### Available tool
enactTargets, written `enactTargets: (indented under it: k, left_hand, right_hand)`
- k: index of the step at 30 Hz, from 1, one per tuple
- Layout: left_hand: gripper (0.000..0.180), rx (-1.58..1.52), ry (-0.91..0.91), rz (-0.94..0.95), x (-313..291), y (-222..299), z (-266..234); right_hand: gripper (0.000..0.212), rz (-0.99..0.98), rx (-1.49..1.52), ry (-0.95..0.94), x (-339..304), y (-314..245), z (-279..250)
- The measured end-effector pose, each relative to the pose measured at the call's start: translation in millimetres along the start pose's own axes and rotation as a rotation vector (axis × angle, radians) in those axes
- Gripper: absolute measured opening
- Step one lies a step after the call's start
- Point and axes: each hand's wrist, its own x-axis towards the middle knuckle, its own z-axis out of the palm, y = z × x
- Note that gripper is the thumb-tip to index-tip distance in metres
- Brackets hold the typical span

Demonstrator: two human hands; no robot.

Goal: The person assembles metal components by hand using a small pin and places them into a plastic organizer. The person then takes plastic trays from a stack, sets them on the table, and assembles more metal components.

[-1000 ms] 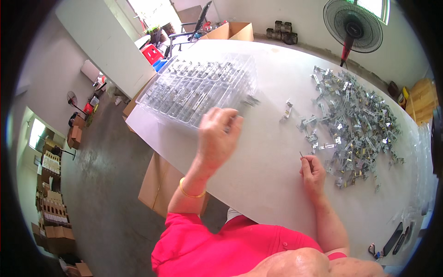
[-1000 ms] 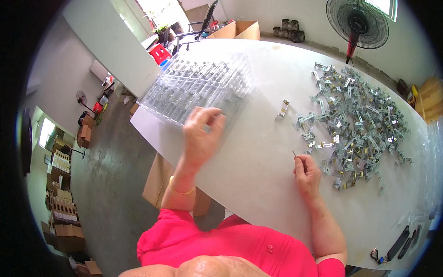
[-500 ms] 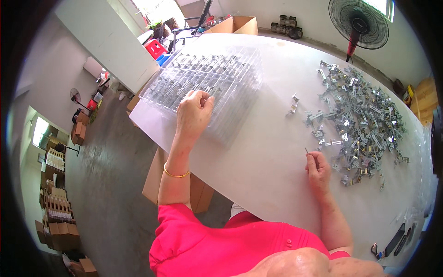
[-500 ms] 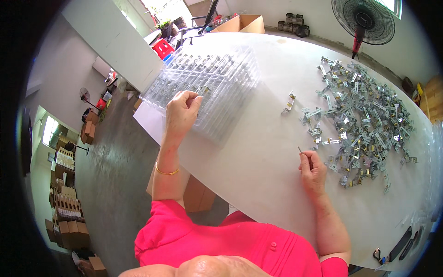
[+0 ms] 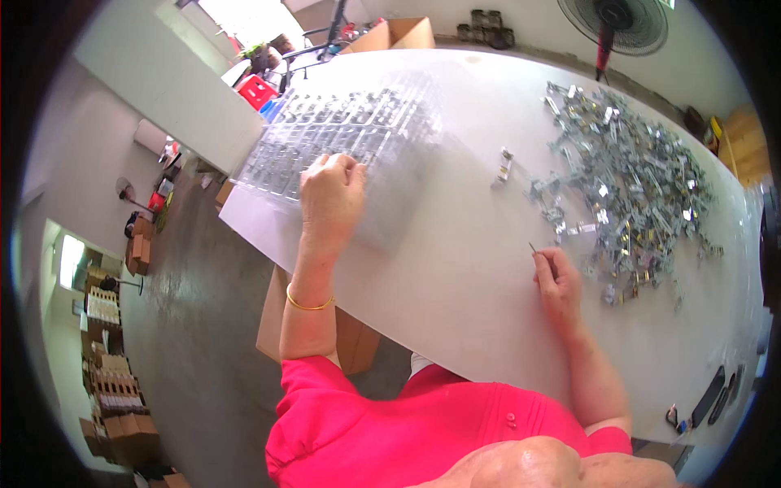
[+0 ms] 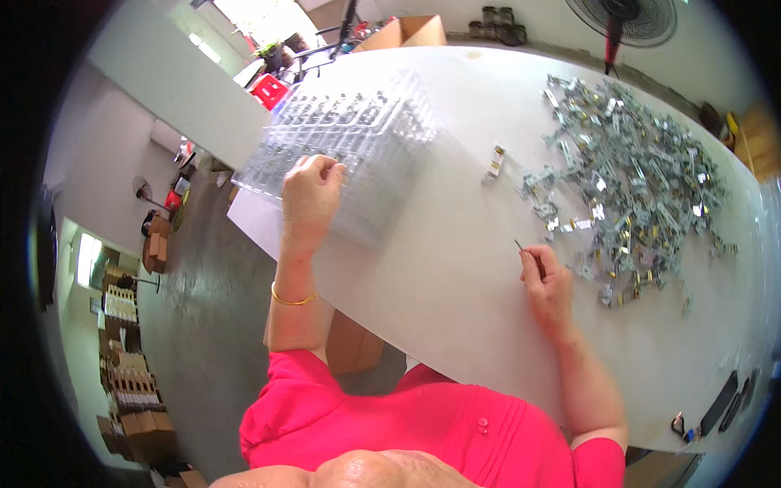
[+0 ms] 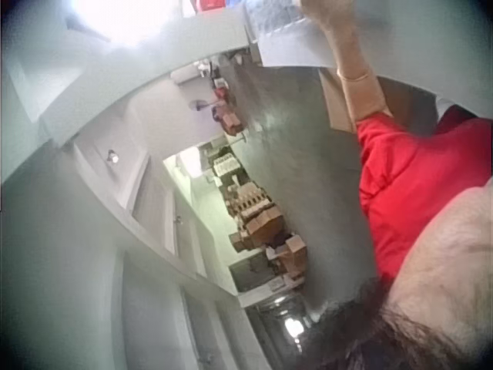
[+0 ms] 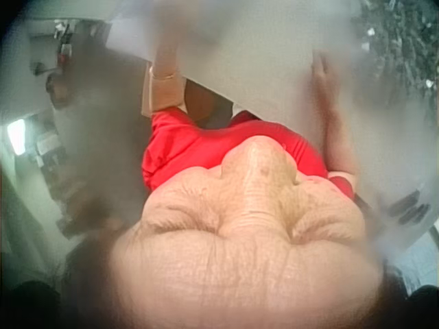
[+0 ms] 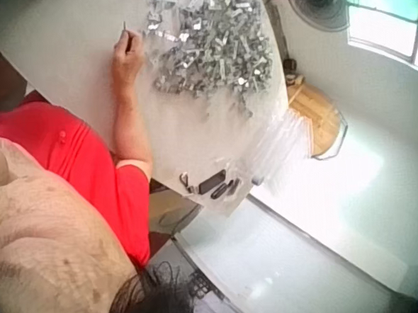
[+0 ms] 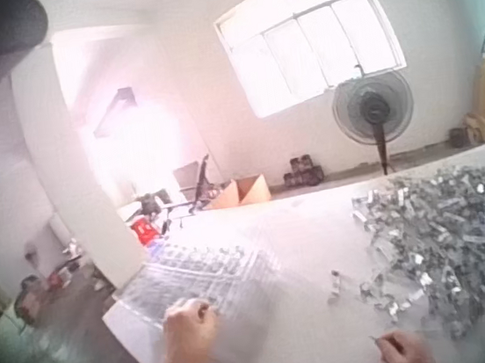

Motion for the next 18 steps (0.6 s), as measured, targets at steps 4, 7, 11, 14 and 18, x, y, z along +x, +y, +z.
enactTargets:
  k: [4,7,11,14,18]
  left_hand:
    - [0.007,0.086,0.237,0.156,-5,23,5]
    - [0.008,-0.145,0.16,0.197,-16,55,33]
    - [0.015,-0.361,-0.063,0.166,-12,90,99]
    - [0.024,-0.373,-0.103,0.148,5,100,152]
    - [0.033,-0.296,-0.228,0.089,23,113,201]
  right_hand:
    - [0.01,-0.036,-0.012,0.004,2,10,-1]
    - [0.01,-0.045,0.009,-0.008,4,9,1]
    - [0.011,-0.007,0.011,-0.013,3,11,-1]
    - [0.011,-0.028,0.044,-0.008,2,8,1]
    - [0.011,-0.077,0.028,-0.011,3,11,1]
